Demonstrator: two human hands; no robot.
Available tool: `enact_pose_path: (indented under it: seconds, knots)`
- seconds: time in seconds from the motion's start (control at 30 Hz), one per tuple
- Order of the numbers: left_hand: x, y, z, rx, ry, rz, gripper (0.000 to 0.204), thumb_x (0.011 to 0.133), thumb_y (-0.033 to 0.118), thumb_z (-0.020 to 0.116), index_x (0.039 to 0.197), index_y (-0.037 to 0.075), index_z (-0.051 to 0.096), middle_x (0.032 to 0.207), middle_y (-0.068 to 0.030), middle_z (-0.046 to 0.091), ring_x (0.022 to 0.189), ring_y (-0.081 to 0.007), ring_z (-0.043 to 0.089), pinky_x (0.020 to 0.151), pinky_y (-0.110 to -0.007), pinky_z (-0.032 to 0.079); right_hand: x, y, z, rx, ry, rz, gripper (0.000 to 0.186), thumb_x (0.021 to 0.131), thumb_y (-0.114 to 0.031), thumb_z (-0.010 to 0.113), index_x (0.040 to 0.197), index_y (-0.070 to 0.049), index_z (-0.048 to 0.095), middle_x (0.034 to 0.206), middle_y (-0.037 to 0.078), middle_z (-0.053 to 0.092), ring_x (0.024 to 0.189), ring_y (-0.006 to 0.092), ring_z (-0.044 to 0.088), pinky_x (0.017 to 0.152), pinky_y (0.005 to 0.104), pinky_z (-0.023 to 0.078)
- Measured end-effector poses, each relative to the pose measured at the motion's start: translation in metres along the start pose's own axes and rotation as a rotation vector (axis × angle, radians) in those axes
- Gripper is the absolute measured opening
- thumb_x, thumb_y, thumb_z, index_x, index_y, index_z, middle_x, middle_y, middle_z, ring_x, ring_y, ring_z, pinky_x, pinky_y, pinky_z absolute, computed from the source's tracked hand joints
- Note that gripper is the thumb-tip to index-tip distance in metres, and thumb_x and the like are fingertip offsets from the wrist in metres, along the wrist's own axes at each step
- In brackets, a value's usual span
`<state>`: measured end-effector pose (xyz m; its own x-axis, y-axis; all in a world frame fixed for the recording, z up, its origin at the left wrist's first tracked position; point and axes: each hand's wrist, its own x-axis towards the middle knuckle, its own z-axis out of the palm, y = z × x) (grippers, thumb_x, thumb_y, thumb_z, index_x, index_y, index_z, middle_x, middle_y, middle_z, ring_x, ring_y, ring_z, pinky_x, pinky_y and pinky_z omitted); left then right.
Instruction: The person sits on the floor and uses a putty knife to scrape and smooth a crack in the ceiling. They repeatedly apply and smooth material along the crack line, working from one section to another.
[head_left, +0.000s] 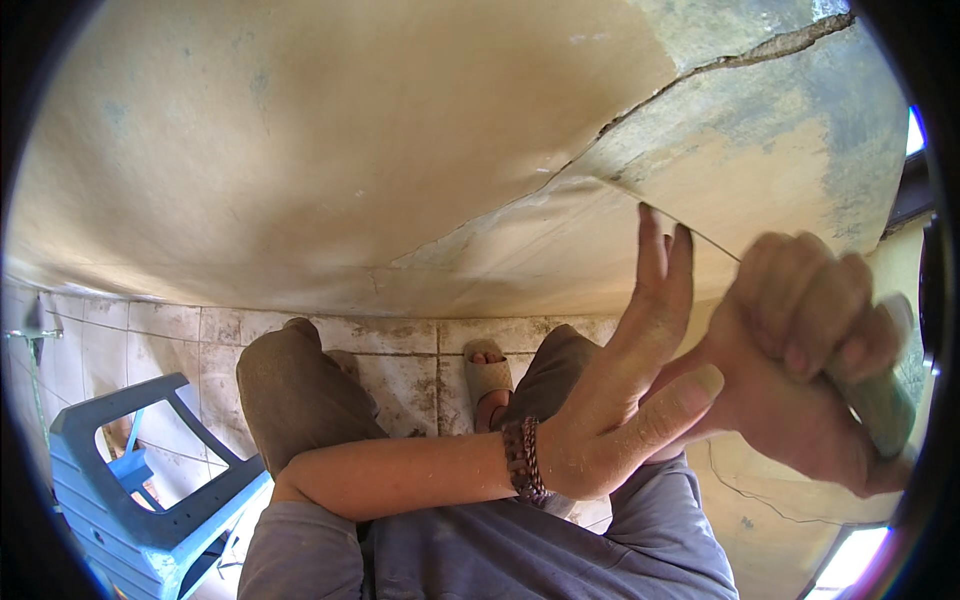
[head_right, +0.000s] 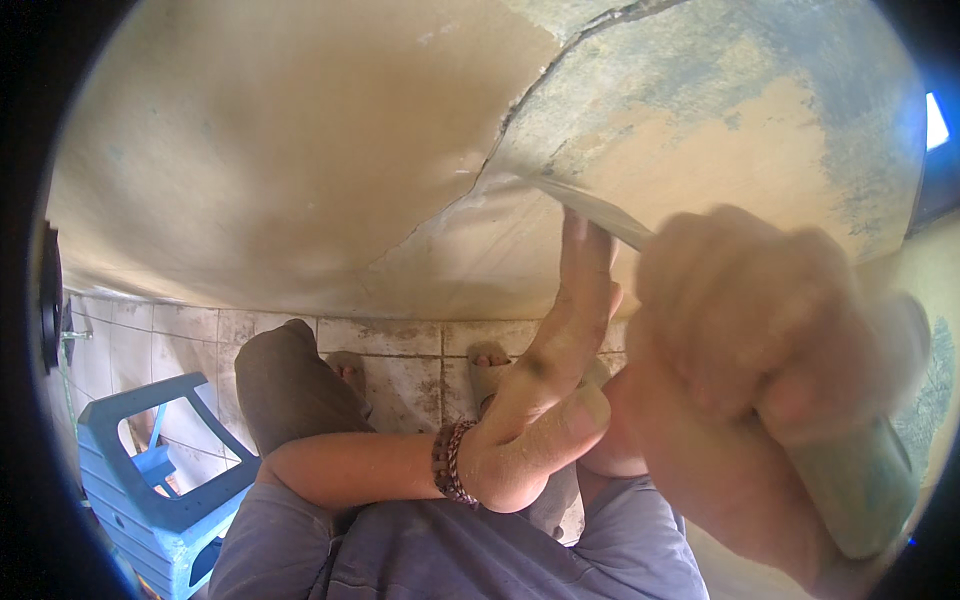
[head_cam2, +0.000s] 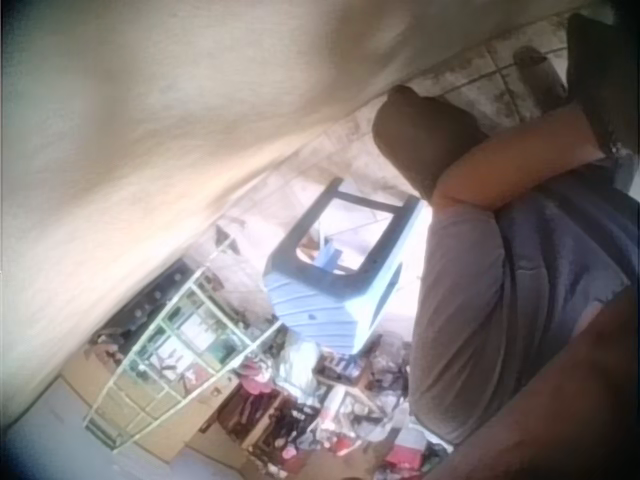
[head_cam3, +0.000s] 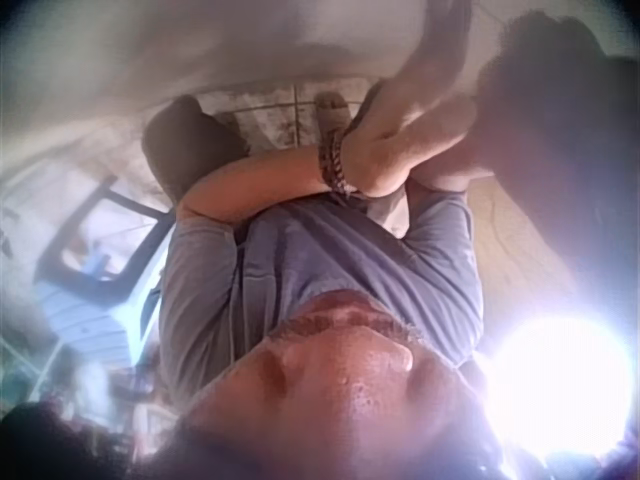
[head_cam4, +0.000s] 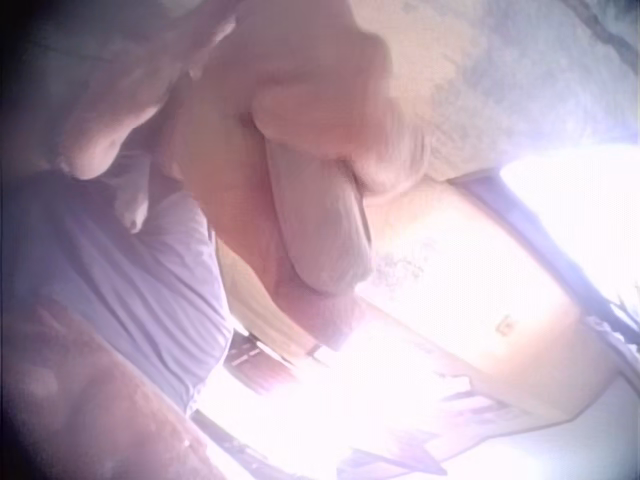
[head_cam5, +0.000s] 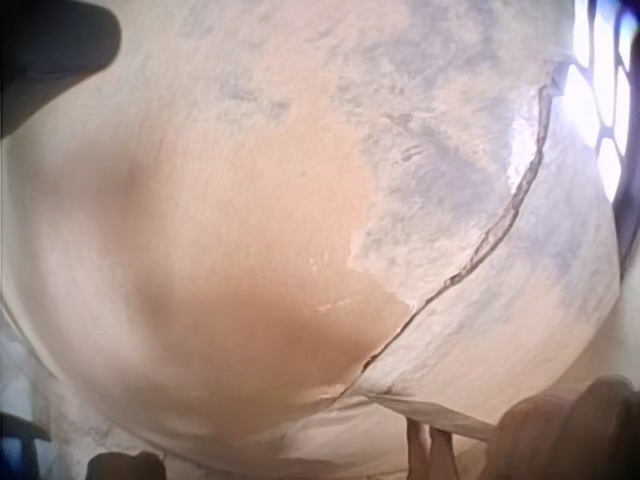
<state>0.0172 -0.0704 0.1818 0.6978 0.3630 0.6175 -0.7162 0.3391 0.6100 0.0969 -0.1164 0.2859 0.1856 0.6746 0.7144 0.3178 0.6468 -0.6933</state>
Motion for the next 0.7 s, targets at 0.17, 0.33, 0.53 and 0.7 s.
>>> enact_pose_path:
  seconds: [0.17,0.33,0.53,0.7]
  knots:
    - [-0.001,-0.005,0.0,0.003,0.039,-0.023,0.085,0.099,0.046,0.039,0.15,-0.005,-0.006,0.154,-0.0296,-0.02,0.144,-0.0356,-0.021,0.116,-0.049,0.002,-0.001,0.003,0.0,0.004,0.009,0.018,0.059,0.077,-0.07,0.055,0.084,-0.011,0.055,0.067,0.0,0.044,0.057,0.0126,0.035,0.055,0.0288,0.027]
    - [-0.002,-0.002,0.003,0.011,0.01,-0.02,0.085,0.099,0.044,0.042,0.15,-0.006,-0.006,0.154,-0.0292,-0.02,0.144,-0.0351,-0.02,0.116,-0.049,0.0,0.001,0.002,-0.002,-0.003,0.007,0.02,0.059,0.078,-0.07,0.055,0.084,-0.011,0.055,0.067,0.0,0.044,0.057,0.0126,0.036,0.055,0.0288,0.028]
    - [0.001,-0.007,-0.003,0.01,-0.025,0.001,0.084,0.1,0.041,0.041,0.149,-0.007,-0.008,0.154,-0.0287,-0.021,0.144,-0.034,-0.022,0.116,-0.048,-0.003,-0.001,0.005,-0.004,0.0,0.01,0.034,0.058,0.078,-0.07,0.054,0.084,-0.012,0.055,0.067,-0.001,0.045,0.056,0.0125,0.036,0.054,0.0288,0.028]
    - [-0.002,-0.012,0.004,-0.071,0.087,0.005,0.083,0.101,0.04,0.04,0.148,-0.008,-0.009,0.155,-0.0263,-0.021,0.143,-0.0329,-0.024,0.116,-0.047,-0.006,0.003,0.014,-0.003,0.016,0.025,0.084,0.058,0.079,-0.069,0.053,0.084,-0.012,0.055,0.067,-0.001,0.045,0.056,0.0125,0.037,0.054,0.0288,0.028]
